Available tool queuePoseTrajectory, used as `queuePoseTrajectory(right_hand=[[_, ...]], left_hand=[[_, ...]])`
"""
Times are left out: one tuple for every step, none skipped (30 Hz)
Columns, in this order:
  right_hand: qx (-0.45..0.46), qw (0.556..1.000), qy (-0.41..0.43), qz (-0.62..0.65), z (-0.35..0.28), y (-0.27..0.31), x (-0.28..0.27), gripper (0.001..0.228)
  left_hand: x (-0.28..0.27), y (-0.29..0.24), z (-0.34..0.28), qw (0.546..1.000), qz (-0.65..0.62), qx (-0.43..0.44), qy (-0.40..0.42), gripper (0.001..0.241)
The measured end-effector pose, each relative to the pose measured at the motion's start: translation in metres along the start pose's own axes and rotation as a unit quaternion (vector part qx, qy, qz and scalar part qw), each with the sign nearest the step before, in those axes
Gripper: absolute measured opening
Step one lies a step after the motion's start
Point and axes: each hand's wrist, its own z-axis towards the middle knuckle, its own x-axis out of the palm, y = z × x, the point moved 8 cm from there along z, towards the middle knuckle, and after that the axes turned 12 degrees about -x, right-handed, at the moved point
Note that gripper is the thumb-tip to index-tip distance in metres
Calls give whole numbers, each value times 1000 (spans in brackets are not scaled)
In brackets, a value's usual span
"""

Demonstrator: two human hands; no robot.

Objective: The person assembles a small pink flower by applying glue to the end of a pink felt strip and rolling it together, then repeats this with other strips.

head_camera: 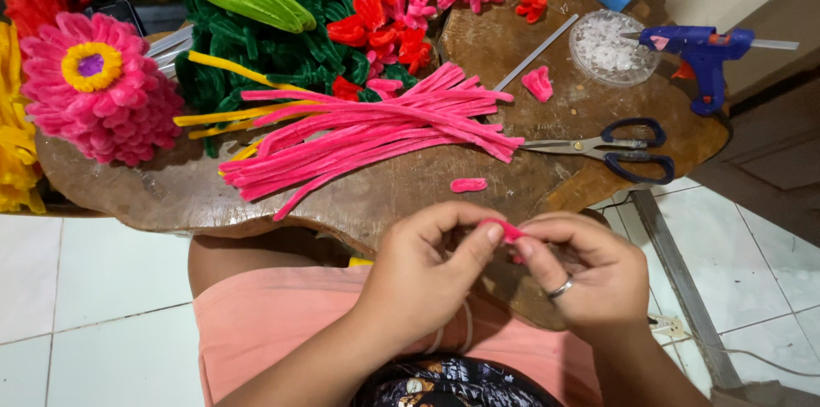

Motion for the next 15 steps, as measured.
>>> queuePoseTrajectory(right_hand=[[13,999,-15,39,-2,-5,-1,7],[27,996,-30,79,-5,-10,-1,7],[28,996,-30,78,-5,-10,-1,7],[47,995,-24,90,-5,-12,1,7],[63,993,-20,101,-4,-14,3,7],[62,993,-21,101,-1,-14,1,7],[56,993,12,104,0,-12,5,11],[50,992,44,108,1,-10,9,14],[51,992,44,108,0,-11,10,14],[26,996,35,83,0,-9,8,11],[1,998,27,58,1,-6,6,8],[1,998,28,59,3,-3,5,8],[8,996,47,77,3,-1,7,16],[16,993,67,95,4,1,10,26],[17,993,67,95,4,0,10,26]], left_hand=[[4,1,0,1000,-11,11,23,10],[7,2,0,998,-23,21,46,15],[7,1,0,998,-23,20,47,15],[6,0,0,999,-24,17,41,12],[5,-2,1,999,-24,18,34,10],[4,-4,1,999,-24,20,35,10],[2,-8,0,999,9,36,19,8],[0,-12,-2,998,42,52,3,7],[0,-12,-2,998,42,52,4,7],[0,-16,-4,996,63,70,0,7],[-1,-20,-6,992,84,88,-6,8],[-1,-21,-6,993,84,88,-6,8],[-1,-24,-7,990,93,102,-12,7],[-2,-26,-8,988,102,115,-18,7],[-1,-25,-7,988,102,114,-18,7]])
